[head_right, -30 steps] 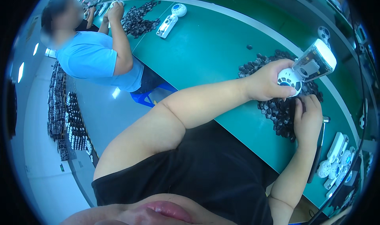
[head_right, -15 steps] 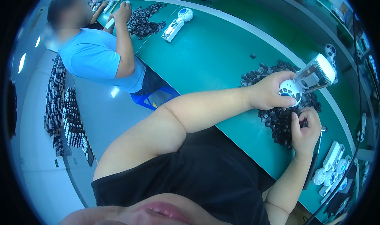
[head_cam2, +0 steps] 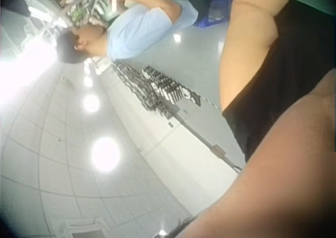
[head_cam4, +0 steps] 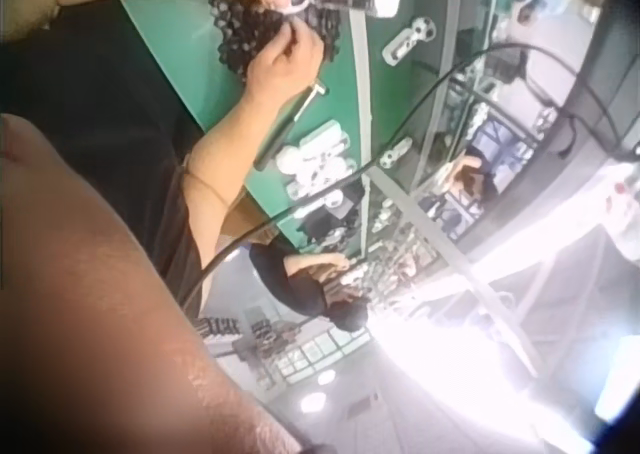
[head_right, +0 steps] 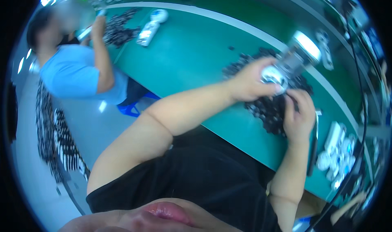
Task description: Assemble small plastic components into electronic housings on a production line.
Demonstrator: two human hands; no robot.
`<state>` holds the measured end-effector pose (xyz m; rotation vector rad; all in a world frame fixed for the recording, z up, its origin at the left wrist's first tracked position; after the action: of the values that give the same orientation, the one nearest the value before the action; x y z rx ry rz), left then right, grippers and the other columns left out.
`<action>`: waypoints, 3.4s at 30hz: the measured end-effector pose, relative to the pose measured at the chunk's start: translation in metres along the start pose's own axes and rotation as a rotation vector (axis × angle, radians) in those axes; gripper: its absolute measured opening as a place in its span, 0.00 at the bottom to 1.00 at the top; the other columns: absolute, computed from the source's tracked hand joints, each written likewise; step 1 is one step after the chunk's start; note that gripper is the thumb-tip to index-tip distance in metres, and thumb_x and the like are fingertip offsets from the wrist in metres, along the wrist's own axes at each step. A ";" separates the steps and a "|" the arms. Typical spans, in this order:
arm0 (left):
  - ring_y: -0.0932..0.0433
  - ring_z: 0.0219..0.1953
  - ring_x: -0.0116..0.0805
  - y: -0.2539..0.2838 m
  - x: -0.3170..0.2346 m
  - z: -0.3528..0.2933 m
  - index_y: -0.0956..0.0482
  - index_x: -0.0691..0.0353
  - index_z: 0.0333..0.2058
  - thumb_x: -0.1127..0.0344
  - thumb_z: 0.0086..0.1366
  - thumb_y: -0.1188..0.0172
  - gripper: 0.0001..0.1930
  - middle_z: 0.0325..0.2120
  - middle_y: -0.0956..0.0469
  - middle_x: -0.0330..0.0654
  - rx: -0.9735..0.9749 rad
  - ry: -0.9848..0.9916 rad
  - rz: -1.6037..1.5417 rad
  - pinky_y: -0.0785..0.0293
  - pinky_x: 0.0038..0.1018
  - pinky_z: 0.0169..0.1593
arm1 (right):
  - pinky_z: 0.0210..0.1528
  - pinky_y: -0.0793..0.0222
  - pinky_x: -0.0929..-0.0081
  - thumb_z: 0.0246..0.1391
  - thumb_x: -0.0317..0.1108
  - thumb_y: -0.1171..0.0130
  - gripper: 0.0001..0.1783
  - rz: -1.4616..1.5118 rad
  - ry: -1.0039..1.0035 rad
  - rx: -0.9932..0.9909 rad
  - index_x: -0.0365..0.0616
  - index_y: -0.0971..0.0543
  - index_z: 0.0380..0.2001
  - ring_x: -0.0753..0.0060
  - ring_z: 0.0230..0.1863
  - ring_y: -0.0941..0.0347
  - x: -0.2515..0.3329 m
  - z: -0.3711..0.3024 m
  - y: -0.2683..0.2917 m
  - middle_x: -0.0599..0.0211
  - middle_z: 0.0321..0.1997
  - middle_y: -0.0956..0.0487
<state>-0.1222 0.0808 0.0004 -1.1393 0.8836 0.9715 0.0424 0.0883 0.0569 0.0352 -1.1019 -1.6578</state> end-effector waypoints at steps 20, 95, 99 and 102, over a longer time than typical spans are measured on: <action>0.20 0.45 0.31 -0.023 -0.003 -0.008 0.25 0.64 0.54 0.68 0.55 0.24 0.29 0.43 0.19 0.42 -0.018 -0.009 0.373 0.23 0.27 0.49 | 0.35 0.30 0.71 0.36 0.25 0.21 0.19 -0.084 0.598 -0.396 0.48 0.17 0.33 0.66 0.33 0.26 0.040 -0.022 0.033 0.68 0.35 0.21; 0.22 0.55 0.50 0.058 -0.019 0.186 0.21 0.62 0.55 0.61 0.67 0.44 0.21 0.48 0.19 0.52 -0.309 -0.483 1.469 0.24 0.49 0.56 | 0.49 0.26 0.57 0.54 0.36 0.31 0.14 -0.323 -0.220 0.275 0.41 0.17 0.41 0.49 0.46 0.22 -0.038 -0.016 -0.013 0.56 0.39 0.19; 0.38 0.70 0.58 0.074 0.036 0.231 0.26 0.58 0.64 0.65 0.64 0.47 0.28 0.64 0.30 0.57 -0.303 -0.053 1.696 0.40 0.52 0.72 | 0.48 0.27 0.55 0.54 0.33 0.32 0.09 -0.307 -0.126 0.280 0.41 0.17 0.36 0.48 0.44 0.23 -0.039 -0.012 -0.023 0.56 0.37 0.20; 0.45 0.73 0.63 0.056 0.040 0.232 0.32 0.56 0.69 0.61 0.65 0.46 0.32 0.70 0.39 0.59 -0.302 -0.057 1.670 0.44 0.52 0.74 | 0.46 0.27 0.56 0.55 0.29 0.35 0.05 -0.284 -0.143 0.221 0.39 0.17 0.33 0.48 0.43 0.23 -0.037 -0.010 -0.023 0.55 0.35 0.20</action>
<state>-0.1439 0.3216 -0.0082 -0.3630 1.6791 2.4996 0.0463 0.1101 0.0179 0.2279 -1.4385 -1.8018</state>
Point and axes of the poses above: each hand's wrist, its own z-axis towards the middle knuckle, its own y-axis out of the back of the hand, x = y × z, the point moved 7 cm from there along z, towards the middle knuckle
